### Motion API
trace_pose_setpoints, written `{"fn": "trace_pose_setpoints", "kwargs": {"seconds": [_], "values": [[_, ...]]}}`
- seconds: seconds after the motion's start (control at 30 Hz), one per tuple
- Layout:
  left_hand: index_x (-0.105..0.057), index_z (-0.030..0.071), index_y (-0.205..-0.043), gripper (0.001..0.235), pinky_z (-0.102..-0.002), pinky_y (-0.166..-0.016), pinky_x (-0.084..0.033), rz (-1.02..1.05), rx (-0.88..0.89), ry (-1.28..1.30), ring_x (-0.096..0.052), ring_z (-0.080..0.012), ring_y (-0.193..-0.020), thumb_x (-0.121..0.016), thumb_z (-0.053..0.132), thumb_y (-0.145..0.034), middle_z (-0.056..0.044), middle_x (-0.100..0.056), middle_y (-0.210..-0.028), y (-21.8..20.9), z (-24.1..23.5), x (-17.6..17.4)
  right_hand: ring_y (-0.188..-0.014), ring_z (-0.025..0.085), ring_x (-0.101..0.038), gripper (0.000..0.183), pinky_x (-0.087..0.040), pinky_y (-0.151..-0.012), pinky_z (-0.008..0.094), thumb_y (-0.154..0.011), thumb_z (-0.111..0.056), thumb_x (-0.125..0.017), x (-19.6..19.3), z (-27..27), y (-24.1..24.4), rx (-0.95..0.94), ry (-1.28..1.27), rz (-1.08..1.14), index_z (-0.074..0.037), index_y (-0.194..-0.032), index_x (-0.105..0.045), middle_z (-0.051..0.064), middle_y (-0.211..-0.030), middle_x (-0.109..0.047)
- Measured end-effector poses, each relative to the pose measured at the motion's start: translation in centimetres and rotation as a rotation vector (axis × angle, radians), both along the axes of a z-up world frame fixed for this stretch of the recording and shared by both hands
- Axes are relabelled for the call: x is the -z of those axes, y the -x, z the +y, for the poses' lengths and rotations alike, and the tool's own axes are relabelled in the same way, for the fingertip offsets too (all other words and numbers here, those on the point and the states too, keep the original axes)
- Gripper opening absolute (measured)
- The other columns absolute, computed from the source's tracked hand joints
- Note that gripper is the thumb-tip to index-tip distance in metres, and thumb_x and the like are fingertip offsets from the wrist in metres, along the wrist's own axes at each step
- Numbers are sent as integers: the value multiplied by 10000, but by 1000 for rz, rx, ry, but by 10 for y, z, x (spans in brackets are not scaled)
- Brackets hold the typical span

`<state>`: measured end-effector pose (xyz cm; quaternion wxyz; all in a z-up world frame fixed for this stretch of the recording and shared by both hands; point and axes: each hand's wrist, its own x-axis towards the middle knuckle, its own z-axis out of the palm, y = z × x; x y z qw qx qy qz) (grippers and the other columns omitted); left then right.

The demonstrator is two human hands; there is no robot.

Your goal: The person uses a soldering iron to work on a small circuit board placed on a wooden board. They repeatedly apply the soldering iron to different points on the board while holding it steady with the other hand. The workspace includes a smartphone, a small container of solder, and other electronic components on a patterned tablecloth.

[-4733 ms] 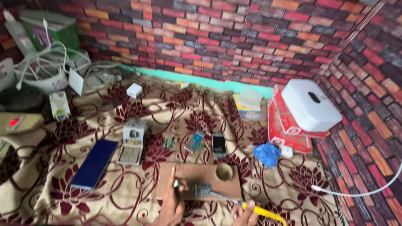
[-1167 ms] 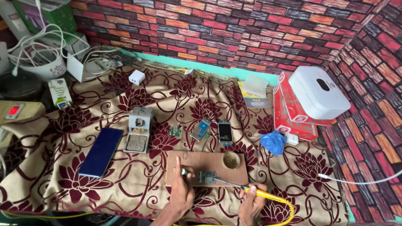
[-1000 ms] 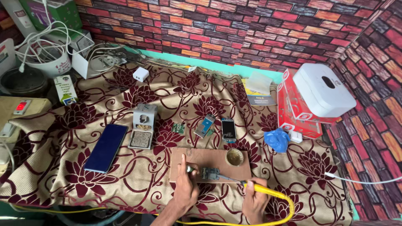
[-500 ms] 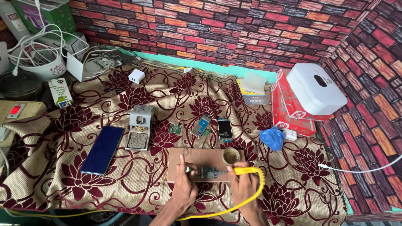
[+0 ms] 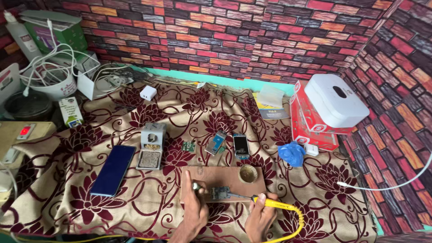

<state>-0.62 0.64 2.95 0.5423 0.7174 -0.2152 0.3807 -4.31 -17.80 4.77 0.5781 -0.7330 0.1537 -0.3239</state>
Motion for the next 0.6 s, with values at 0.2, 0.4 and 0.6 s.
{"fn": "trace_pose_setpoints", "kwargs": {"seconds": [0.2, 0.4, 0.6], "values": [[-67, -117, -1579, 816, -346, -689, -520, 30, -8, -34, -526, -185, -712, -385, -127, -827, -73, -553, -883, -4, 0, 7, -547, 104, -469, 213, -385, -483, 243, -1070, -203, -471, 26, -10, -7, 19, -118, -168, -15, -1008, -549, 61, -666, -520], [-34, -136, -1579, 853, -355, -729, -497, 3, -20, -60, -522, -193, -748, -413, -126, -815, -68, -557, -871, -4, 1, 23, -539, 103, -485, 169, -373, -480, 231, -1013, -105, -525, 50, -53, -3, -175, -64, -308, 25, -1112, -568, 58, -657, -524], [-87, -123, -1579, 871, -399, -810, -504, -51, -127, -100, -535, -221, -796, -422, -115, -775, -100, -570, -907, -9, 3, 17, -555, 163, -585, 250, -499, -548, 297, -938, -32, -585, 100, -120, 8, -377, -128, -239, 59, -1171, -590, 124, -678, -620]]}}
